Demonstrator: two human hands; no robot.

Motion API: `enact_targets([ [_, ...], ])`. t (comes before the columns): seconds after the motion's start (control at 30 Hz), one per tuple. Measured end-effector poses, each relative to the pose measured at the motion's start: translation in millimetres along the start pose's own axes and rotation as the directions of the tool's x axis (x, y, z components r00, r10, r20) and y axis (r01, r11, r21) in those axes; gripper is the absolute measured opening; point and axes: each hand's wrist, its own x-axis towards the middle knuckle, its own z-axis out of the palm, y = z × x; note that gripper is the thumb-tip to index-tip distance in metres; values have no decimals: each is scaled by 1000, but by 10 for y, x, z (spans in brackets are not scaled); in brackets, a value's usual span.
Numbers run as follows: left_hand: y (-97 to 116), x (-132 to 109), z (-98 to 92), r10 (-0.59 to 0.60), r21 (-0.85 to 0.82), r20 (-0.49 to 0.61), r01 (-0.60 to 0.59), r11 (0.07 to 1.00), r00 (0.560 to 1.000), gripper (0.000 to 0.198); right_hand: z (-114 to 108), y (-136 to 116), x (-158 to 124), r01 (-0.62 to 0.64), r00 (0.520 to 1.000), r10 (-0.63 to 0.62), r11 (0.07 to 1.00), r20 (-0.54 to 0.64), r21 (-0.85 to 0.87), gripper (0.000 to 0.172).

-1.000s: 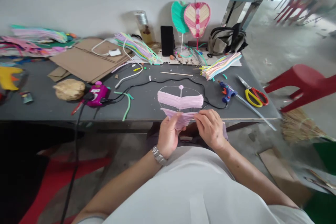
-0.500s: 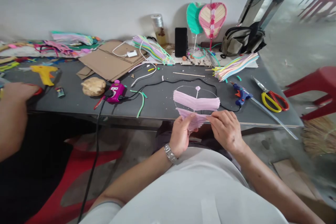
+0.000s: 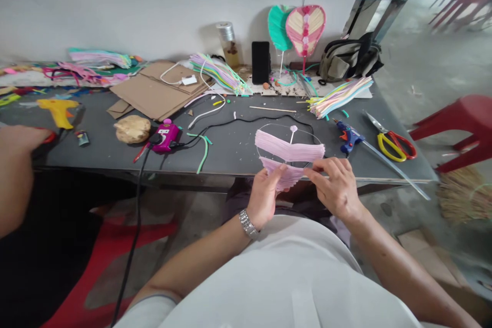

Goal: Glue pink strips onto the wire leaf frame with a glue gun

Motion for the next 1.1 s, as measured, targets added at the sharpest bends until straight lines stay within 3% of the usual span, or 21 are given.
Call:
enact_targets([
  [0.37,-45,34,17,24,22,-40,-23,999,999,29,-3,-36,-27,-68,997,67,997,39,35,24],
  [0.53,-53,54,1,49,16,-66,-48,999,997,26,-30,-29,19,-88,996,88,992,3,90,26],
  [0.7,-30,72,10,52,26,-59,-51,998,997,32,-54,-26,-69,-225,959,255,951,-125,212,23],
  [0.8,-15,69,22,55,30,-59,-53,998,997,34,-23,-75,-169,-319,921,369,900,-127,298,17],
  [1.1,-35,19,53,68,58,-58,-65,996,996,31,32,-208,-91,-324,917,382,880,-113,346,11],
])
